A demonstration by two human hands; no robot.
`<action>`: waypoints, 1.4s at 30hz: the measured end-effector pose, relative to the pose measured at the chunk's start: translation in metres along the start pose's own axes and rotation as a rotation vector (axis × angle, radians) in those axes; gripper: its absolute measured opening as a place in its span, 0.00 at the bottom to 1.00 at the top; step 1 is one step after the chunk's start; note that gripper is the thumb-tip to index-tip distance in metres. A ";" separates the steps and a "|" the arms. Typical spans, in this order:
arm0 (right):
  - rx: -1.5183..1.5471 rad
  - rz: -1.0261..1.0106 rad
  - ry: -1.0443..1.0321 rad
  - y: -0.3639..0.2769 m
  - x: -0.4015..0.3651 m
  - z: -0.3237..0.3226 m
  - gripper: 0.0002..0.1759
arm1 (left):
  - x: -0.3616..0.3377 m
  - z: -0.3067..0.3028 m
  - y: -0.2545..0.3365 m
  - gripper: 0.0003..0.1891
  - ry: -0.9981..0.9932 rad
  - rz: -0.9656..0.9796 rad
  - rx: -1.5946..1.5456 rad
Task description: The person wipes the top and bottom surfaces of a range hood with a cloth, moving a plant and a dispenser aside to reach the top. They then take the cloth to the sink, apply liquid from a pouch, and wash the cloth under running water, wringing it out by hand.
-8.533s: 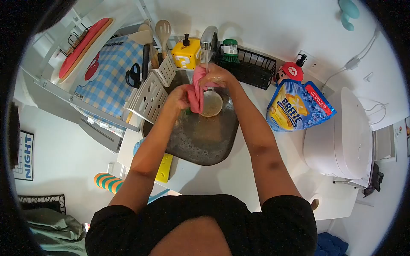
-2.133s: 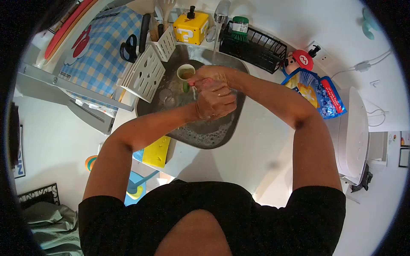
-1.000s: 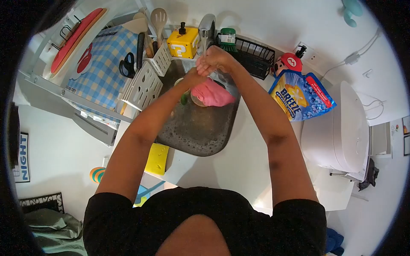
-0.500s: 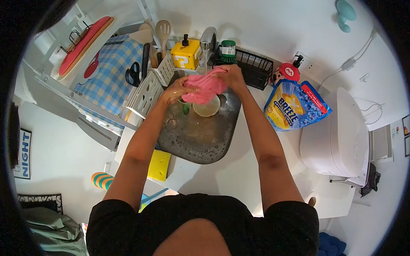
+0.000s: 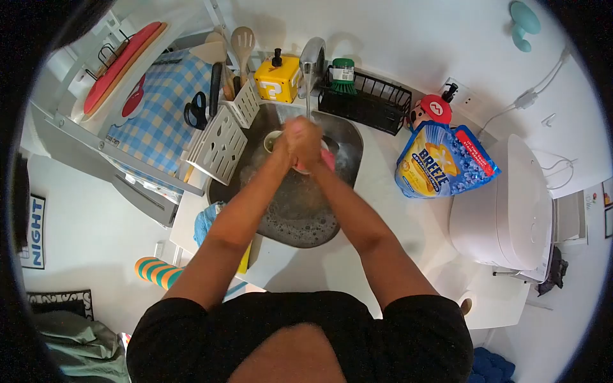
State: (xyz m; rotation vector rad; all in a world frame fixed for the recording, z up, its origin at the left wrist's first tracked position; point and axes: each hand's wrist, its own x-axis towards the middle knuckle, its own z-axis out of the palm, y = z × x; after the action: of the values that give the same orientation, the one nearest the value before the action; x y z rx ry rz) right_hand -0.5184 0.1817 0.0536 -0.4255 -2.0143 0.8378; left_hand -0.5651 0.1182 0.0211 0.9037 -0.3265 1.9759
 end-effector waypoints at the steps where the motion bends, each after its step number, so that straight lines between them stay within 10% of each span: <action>1: -0.249 -0.169 -0.012 0.004 -0.007 0.000 0.15 | 0.013 0.032 -0.008 0.11 0.724 -0.157 0.337; 2: -0.249 -0.165 -0.013 0.002 -0.008 -0.003 0.15 | 0.020 0.046 -0.011 0.09 1.441 -0.323 0.679; 4: 0.175 0.176 -0.034 -0.005 -0.004 -0.011 0.16 | 0.007 0.014 -0.002 0.09 1.457 -0.304 0.729; 9: 0.039 0.039 -0.043 -0.031 0.002 -0.024 0.16 | 0.007 0.038 0.009 0.09 1.163 -0.138 0.508; 12: 0.132 0.031 -0.116 0.003 0.033 -0.030 0.17 | 0.034 0.079 0.031 0.17 0.820 -1.185 1.287; 16: 0.338 0.337 -0.559 -0.010 0.057 -0.043 0.22 | 0.031 0.067 0.061 0.26 0.276 -1.075 1.010; 20: 1.114 0.673 -0.624 -0.005 0.045 -0.053 0.16 | 0.028 0.075 0.073 0.30 0.465 -0.853 0.691; 27: 0.398 0.382 -1.275 0.038 0.016 -0.079 0.27 | 0.012 0.101 0.084 0.33 0.476 -0.387 0.528; 29: 1.051 0.751 -0.668 0.037 0.006 -0.088 0.18 | 0.008 0.112 0.081 0.33 0.507 -0.306 0.493; 33: 1.462 0.913 -0.259 -0.010 -0.002 -0.051 0.14 | -0.002 0.057 0.054 0.21 0.952 -0.528 0.568; 35: 0.833 0.702 -0.196 -0.038 -0.014 -0.025 0.10 | -0.033 -0.031 0.041 0.17 1.050 -0.665 0.584; 38: 0.043 0.072 -0.112 -0.062 -0.025 -0.010 0.14 | -0.012 0.022 0.006 0.14 1.258 -0.418 0.401; 42: -0.055 0.104 -0.009 -0.014 0.004 -0.015 0.15 | 0.009 0.045 -0.006 0.12 1.352 -0.306 0.414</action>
State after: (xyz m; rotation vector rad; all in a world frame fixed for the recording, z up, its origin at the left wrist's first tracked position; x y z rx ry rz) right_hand -0.5084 0.1803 0.0714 -0.5628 -2.0414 0.8498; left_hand -0.5423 0.1026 0.0588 -0.2853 0.9457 1.9359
